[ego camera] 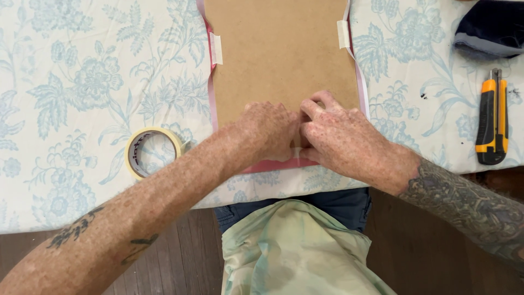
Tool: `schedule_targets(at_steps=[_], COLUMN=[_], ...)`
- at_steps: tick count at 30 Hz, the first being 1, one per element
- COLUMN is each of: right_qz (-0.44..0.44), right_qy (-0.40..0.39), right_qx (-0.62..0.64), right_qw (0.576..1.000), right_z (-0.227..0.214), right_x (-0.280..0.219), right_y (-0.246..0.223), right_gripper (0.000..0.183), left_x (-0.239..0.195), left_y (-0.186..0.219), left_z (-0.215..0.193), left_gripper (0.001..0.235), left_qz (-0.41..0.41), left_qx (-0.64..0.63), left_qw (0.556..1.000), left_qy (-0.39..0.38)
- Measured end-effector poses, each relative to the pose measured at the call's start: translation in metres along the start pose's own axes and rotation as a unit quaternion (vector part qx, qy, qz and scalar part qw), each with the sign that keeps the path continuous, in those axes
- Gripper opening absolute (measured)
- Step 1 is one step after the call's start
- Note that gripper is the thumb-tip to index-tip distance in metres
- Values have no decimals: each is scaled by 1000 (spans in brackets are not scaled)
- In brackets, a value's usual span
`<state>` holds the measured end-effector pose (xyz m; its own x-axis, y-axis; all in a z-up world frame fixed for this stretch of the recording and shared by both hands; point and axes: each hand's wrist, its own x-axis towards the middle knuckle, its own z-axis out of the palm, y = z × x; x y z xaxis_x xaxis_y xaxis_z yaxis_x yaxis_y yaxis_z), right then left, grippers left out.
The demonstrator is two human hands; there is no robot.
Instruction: Taping fabric to a board and trimming the excess material with scissors
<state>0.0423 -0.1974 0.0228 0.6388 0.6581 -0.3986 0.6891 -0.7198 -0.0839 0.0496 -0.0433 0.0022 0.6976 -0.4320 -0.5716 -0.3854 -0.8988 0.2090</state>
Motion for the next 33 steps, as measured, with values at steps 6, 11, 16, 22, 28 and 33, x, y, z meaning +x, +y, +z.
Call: schedule_targets(at_steps=[6, 11, 16, 22, 28, 33], right_qz=[-1, -2, 11, 21, 47, 52], right_qy=[2, -22, -43, -44, -18, -14], right_qx=[-6, 46, 75, 143, 125, 126], right_qw=[1000, 999, 996, 988, 991, 991], right_z=[-5, -14, -20, -33, -16, -9], right_x=[7, 12, 13, 8, 13, 16], right_y=[10, 15, 19, 17, 16, 21], right_gripper=[29, 30, 22, 21, 32, 36], left_x=[12, 13, 8, -10, -7, -10], left_y=[-25, -31, -37, -27, -30, -28], left_z=[-2, -11, -8, -12, -8, -14], left_gripper=[72, 45, 34, 42, 45, 32], left_qz=[-52, -48, -50, -34, -35, -51], left_qx=[-6, -43, -76, -49, -56, -88], left_qw=[999, 997, 994, 998, 998, 994], left_qy=[-4, -46, -59, -31, -18, -32])
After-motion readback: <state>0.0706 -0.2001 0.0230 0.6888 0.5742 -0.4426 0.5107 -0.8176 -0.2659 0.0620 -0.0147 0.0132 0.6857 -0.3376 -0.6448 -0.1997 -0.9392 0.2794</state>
